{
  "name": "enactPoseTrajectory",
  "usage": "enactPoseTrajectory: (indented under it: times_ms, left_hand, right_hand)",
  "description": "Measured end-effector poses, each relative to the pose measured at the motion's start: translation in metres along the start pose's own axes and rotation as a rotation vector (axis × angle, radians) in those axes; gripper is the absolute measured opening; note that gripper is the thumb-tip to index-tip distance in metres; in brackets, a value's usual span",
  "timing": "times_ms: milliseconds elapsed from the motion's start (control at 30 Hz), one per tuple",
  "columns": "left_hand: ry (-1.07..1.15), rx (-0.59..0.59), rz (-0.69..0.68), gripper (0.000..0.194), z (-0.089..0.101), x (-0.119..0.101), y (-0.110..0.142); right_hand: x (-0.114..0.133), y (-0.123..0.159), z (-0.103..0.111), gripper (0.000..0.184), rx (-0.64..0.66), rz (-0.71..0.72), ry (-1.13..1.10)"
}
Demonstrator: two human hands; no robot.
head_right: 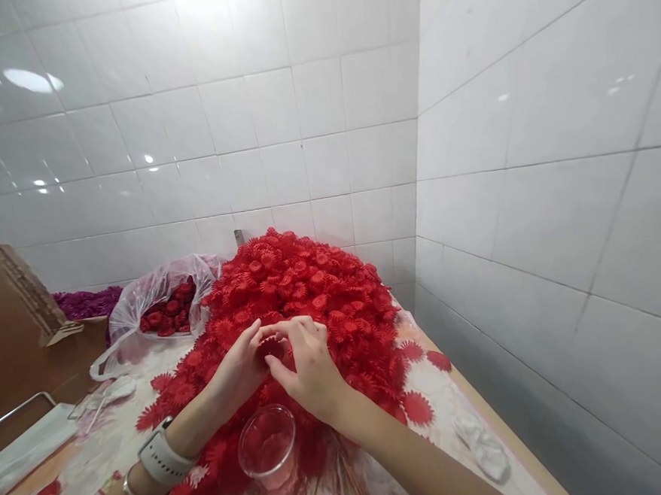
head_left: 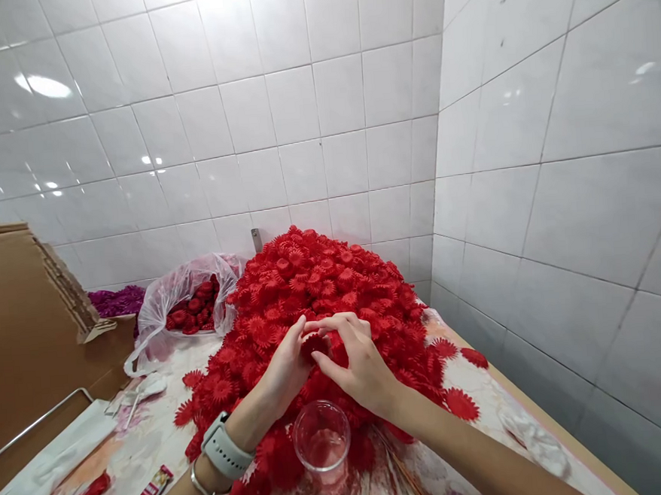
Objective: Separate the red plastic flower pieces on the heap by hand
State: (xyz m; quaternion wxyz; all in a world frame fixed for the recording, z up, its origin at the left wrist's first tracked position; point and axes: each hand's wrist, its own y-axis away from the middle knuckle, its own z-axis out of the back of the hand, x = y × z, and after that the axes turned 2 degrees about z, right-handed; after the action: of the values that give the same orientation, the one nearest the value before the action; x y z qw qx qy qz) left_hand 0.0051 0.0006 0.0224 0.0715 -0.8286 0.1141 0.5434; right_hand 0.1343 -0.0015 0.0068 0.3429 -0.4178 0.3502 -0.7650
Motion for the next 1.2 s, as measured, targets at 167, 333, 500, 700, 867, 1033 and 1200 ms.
enactPoseTrajectory:
  times_ms: [167,333,500,700,867,1033,1200]
  left_hand:
    - [-0.053,0.064,-0.092,0.022,0.009,0.005,-0.016]
    - [-0.126,0.109,-0.028,0.009,0.016,0.009,-0.008]
    - [-0.215,0.096,-0.036,0.023,0.016,0.010,-0.003]
    - [-0.237,0.041,-0.098,0.032,0.023,0.017,-0.007]
    - [-0.268,0.016,-0.124,0.029,0.022,0.021,-0.004]
    - [-0.263,-0.031,-0.139,0.028,0.019,0.024,-0.003]
    - [-0.278,-0.034,-0.148,0.027,0.020,0.027,-0.005]
  right_hand:
    - [-0.019,-0.006,-0.003,0.023,-0.059,-0.297,-0.149]
    - [-0.033,0.005,-0.001,0.021,-0.111,-0.403,-0.262]
    - [-0.034,0.012,-0.004,0.010,-0.171,-0.064,-0.030]
    - [-0.030,0.013,-0.003,0.012,-0.056,-0.013,-0.056]
    - [-0.026,0.017,-0.006,0.007,-0.101,-0.074,-0.051]
    - [-0.020,0.018,-0.007,0.011,-0.126,-0.129,-0.082]
    - [-0.019,0.019,-0.007,0.011,-0.127,-0.142,-0.102]
